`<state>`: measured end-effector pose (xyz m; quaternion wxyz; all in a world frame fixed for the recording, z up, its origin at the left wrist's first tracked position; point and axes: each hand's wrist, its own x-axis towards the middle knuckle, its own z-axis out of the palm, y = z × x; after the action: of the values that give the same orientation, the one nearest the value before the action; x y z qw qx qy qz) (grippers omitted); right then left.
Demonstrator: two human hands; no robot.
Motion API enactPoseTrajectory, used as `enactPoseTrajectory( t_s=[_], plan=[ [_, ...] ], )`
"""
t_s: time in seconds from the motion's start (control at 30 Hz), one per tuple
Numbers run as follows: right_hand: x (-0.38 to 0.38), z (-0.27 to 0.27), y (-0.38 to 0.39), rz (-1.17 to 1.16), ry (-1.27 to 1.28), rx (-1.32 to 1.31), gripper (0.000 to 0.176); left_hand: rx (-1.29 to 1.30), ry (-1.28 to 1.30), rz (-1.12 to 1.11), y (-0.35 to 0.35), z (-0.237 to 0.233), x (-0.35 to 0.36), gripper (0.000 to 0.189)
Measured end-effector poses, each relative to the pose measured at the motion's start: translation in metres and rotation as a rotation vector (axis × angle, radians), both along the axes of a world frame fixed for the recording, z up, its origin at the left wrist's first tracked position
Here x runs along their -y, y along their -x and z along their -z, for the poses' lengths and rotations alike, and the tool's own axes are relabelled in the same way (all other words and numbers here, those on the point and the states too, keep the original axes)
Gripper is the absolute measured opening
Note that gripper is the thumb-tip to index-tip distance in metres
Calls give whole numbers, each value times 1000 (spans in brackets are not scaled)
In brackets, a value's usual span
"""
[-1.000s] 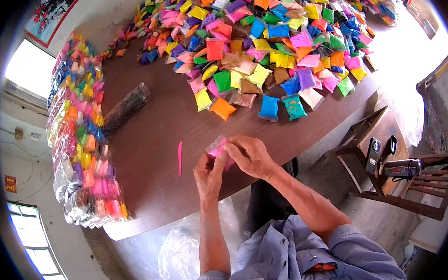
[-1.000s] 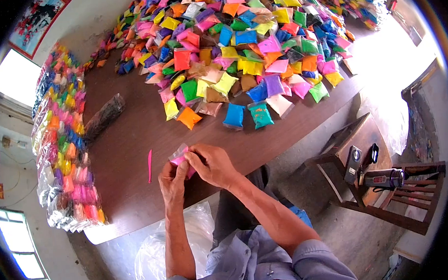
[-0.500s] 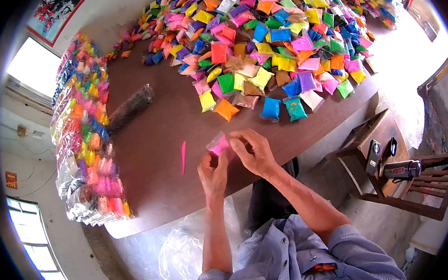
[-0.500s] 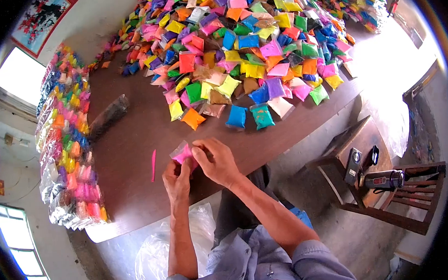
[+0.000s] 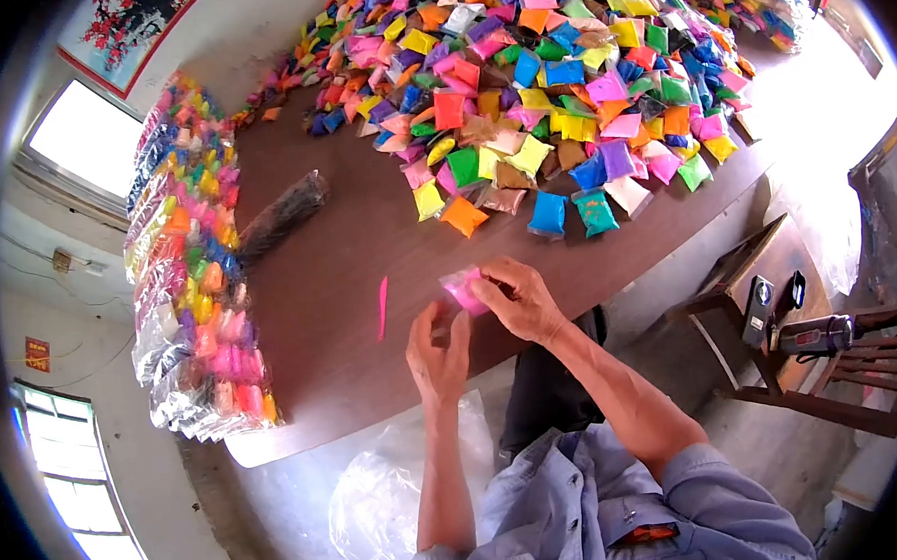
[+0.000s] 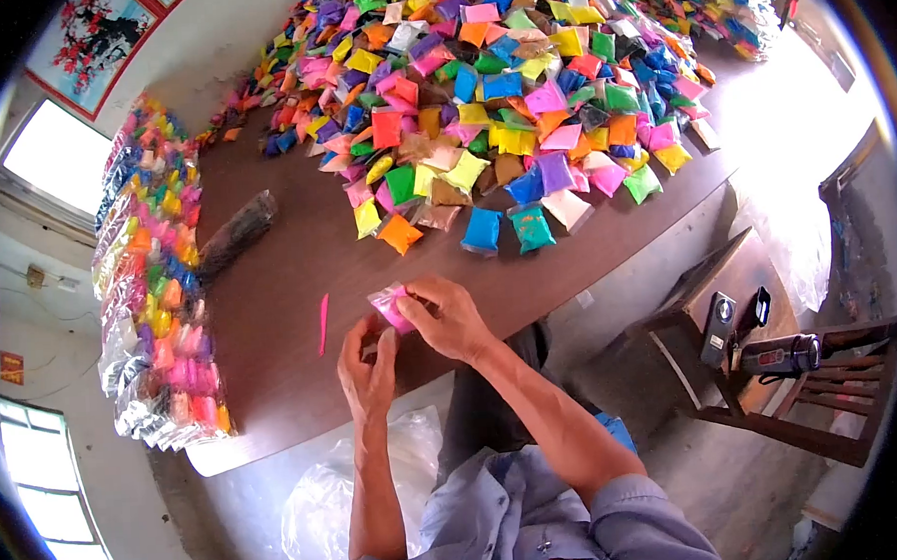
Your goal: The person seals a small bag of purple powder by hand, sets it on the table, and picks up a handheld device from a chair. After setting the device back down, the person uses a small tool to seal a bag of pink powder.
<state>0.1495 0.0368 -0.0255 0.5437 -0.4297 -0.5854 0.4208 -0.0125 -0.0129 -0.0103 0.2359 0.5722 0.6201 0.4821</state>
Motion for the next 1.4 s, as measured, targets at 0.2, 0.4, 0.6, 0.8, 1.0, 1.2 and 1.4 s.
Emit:
enactPoseTrajectory(
  t_s=[0.2,0.4,0.6,0.8,1.0,1.2,1.4],
  plan=[
    [0,-5,-1,-70,45,30,21,116,151,32,-7,-7,-16,25],
    [0,-8,-1,-72,24,47,24,239,157,41,0,7,-20,21],
    [-2,-6,-2,-80,62,43,23,430,204,62,0,-1,-17,18],
    [1,-7,2,-57,4,64,20,409,156,44,9,17,-18,18],
    [-1,-7,-1,-74,45,81,16,4,144,-131,40,-20,-9,25],
    [-1,-5,1,-48,49,69,19,-673,31,-164,96,-24,-35,24],
    [-3,-3,1,-17,8,85,20,-908,144,24,118,-30,-64,14]
  ],
)
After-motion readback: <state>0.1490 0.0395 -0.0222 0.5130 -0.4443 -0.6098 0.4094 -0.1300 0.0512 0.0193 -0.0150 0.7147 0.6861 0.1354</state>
